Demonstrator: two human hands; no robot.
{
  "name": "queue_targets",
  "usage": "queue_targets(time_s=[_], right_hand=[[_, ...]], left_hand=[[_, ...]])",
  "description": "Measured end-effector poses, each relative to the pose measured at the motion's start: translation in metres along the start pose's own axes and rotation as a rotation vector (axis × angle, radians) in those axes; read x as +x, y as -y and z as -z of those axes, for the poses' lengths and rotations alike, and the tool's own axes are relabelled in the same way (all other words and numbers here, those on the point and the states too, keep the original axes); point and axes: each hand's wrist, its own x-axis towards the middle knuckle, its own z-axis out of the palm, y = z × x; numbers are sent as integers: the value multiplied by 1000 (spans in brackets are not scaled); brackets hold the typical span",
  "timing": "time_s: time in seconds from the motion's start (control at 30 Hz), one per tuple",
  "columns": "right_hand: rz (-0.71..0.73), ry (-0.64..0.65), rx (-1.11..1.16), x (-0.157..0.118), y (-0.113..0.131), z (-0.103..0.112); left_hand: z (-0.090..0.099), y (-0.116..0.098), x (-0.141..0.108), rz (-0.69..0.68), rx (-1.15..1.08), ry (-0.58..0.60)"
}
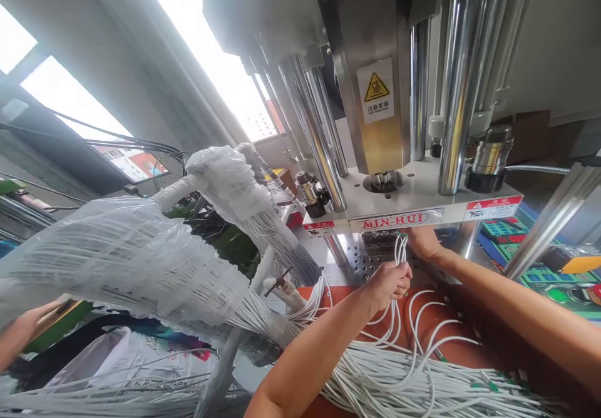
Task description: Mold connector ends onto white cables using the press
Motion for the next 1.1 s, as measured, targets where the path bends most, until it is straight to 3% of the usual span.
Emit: queue_targets(time_s=[0.1, 0.17, 0.23, 0.3, 0.33, 0.37, 0.43, 0.47, 0.53, 0.6, 0.63, 0.7, 0.73, 0.77, 0.8, 0.87, 0.93, 1.0, 1.1], right_hand=[[-9, 39, -21, -29, 4, 19], [-39, 57, -36, -59, 1, 36], [-82, 48, -71, -97, -7, 55], [-119, -12, -136, -139, -19, 74], [-131, -57, -168, -160, -27, 83], [-145, -104, -210, -180, -36, 91], [-188, -138, -303, -215, -52, 104], [-228, -126, -350, -229, -59, 107], [-321, -63, -422, -250, -70, 109], [-408, 10, -437, -263, -75, 106], [-443, 40, -429, -266, -75, 103], [-493, 94, -403, -268, -72, 98], [-506, 121, -388, -266, -70, 96], [-510, 151, -372, -263, -66, 94], [-508, 181, -353, -259, -61, 94], [-492, 230, -291, -251, -50, 94], [-481, 240, -216, -242, -39, 96], [-471, 224, -158, -235, -31, 95], [-456, 204, -103, -232, -27, 90]], left_hand=[[-5, -17, -55, -3, 219, 210], [2, -35, -92, -75, 423, 222], [24, -56, -121, -270, 674, -53], [59, -77, -137, -487, 892, -506], [80, -86, -140, -518, 958, -711], [103, -94, -142, -505, 988, -871], [146, -106, -143, -367, 969, -1083], [164, -111, -144, -242, 972, -1131], [187, -116, -147, 55, 983, -1117], [189, -118, -154, 300, 1073, -1117], [181, -117, -158, 338, 1160, -1163], [151, -108, -165, 196, 1370, -1314], [130, -100, -166, 3, 1461, -1348], [106, -90, -164, -222, 1498, -1317], [81, -78, -158, -430, 1507, -1186], [33, -53, -133, -708, 1511, -735], [-4, -30, -93, -814, 1479, -387], [-25, -14, -48, -832, 1449, -208], [-31, -4, 6, -803, 1506, -3]])
